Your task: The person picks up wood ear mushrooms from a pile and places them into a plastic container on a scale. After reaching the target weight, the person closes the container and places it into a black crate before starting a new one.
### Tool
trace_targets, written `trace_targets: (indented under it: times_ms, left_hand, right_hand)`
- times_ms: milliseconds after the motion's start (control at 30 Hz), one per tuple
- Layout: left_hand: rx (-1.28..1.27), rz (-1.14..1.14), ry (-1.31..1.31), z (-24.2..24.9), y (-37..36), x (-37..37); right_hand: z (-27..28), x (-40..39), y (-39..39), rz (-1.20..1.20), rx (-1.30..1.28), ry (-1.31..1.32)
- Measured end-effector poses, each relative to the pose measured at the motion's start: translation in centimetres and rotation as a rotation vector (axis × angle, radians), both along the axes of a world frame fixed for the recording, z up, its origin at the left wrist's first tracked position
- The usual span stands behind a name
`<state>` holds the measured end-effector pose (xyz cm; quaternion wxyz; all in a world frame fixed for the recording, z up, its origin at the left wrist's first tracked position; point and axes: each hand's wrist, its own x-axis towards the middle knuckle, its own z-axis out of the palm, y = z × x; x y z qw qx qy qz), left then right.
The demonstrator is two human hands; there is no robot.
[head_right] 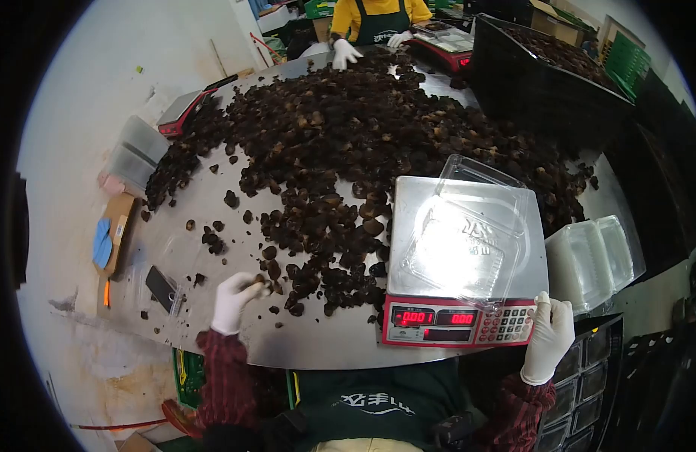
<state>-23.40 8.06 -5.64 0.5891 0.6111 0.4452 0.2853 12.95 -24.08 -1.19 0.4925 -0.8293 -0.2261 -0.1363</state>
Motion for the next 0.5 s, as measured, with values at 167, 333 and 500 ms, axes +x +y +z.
trace_targets:
  times_ms: [167,333,500]
  left_hand:
    - [0.044,0.158,0.097,0.4,-1.8,-14.4]
    - [0.551,0.109,1.049,-4.1,-2.7,-23.6]
    - [0.770,0.129,0.598,-1.9,-3.2,-6.7]
  right_hand:
    - [0.0,0.0,0.3,0.027,-0.005,0.044]
    - [-1.0,0.9,0.1,0.060,0.002,-0.023]
    - [-0.9,0.6,-0.3,0.060,-0.017,-0.008]
